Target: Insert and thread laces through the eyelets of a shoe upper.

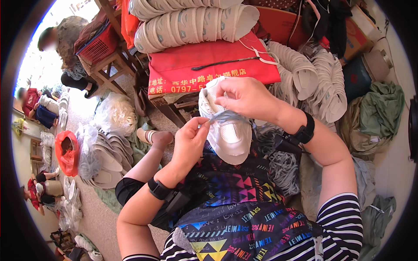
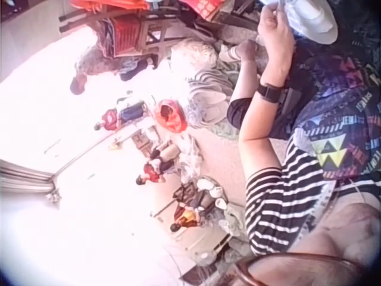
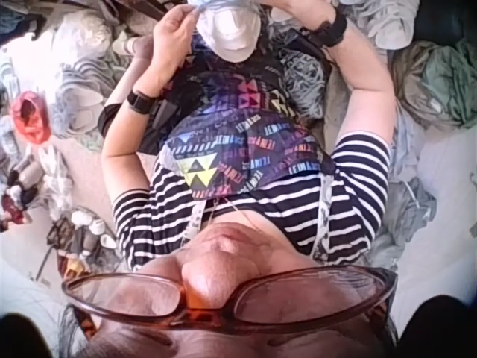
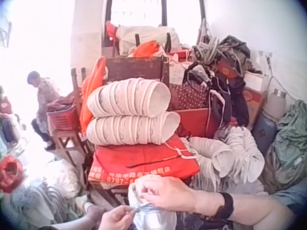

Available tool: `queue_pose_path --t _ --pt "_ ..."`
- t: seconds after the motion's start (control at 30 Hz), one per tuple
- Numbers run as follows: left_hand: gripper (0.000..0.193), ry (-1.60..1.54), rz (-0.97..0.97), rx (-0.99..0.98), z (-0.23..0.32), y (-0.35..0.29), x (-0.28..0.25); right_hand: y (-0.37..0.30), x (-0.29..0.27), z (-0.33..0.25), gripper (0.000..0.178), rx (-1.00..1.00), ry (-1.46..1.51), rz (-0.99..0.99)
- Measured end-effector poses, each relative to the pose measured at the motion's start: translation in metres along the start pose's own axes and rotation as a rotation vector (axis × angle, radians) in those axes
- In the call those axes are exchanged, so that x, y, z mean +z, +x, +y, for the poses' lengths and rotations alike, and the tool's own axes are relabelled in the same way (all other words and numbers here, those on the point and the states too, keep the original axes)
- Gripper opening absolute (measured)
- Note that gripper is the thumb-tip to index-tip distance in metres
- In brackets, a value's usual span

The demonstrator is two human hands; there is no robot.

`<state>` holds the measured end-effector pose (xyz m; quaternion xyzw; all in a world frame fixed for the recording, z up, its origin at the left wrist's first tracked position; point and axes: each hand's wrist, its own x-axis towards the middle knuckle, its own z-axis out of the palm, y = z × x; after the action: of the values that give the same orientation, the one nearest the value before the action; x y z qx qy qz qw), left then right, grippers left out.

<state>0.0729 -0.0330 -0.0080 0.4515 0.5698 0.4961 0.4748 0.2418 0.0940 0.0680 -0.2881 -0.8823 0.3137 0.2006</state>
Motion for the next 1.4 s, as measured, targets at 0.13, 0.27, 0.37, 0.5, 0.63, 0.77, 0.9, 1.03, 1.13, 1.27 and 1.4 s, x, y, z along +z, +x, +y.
queue_pose_path --t 0.13,0.27,0.37,0.5,0.63,0.77,0.9,1.03,1.13,1.27,1.4 --pt "0.016 0.011 -0.028 -0.212 0.006 0.002 -0.002 -0.001 0.017 0.026 0.009 -0.152 -0.109 -0.073" --pt "0.015 -0.046 -0.019 -0.175 -0.01 0.004 0.002 -0.001 0.032 0.018 0.01 -0.146 -0.18 -0.033" --pt "0.016 -0.031 -0.047 -0.129 -0.01 0.004 0.002 -0.002 0.035 0.016 0.01 -0.117 -0.199 -0.021" --pt "0.016 0.013 -0.07 -0.127 -0.01 0.009 -0.001 -0.002 0.036 0.019 0.011 -0.103 -0.178 -0.006" --pt "0.015 -0.423 -0.038 -0.104 -0.008 0.006 0.0 -0.003 0.036 0.02 0.011 -0.115 -0.157 0.003" --pt "0.02 -0.441 0.003 -0.082 -0.001 0.004 0.0 -0.001 0.034 0.02 0.011 -0.099 -0.115 -0.019" --pt "0.016 -0.348 0.014 -0.024 0.0 0.008 -0.006 0.0 0.032 0.016 0.012 -0.038 -0.096 -0.058" --pt "0.013 -0.25 0.036 -0.024 -0.003 0.014 -0.008 -0.001 0.035 0.02 0.012 -0.116 -0.109 -0.006" --pt "0.011 -0.171 0.022 -0.007 -0.012 0.017 -0.011 -0.001 0.035 0.017 0.012 -0.071 -0.096 -0.035" --pt "0.01 -0.064 0.072 -0.082 -0.008 0.016 -0.01 -0.003 0.037 0.019 0.012 -0.062 -0.092 -0.017" --pt "0.009 -0.002 0.151 0.031 -0.016 0.022 -0.01 -0.004 0.038 0.017 0.011 -0.06 -0.091 0.003"
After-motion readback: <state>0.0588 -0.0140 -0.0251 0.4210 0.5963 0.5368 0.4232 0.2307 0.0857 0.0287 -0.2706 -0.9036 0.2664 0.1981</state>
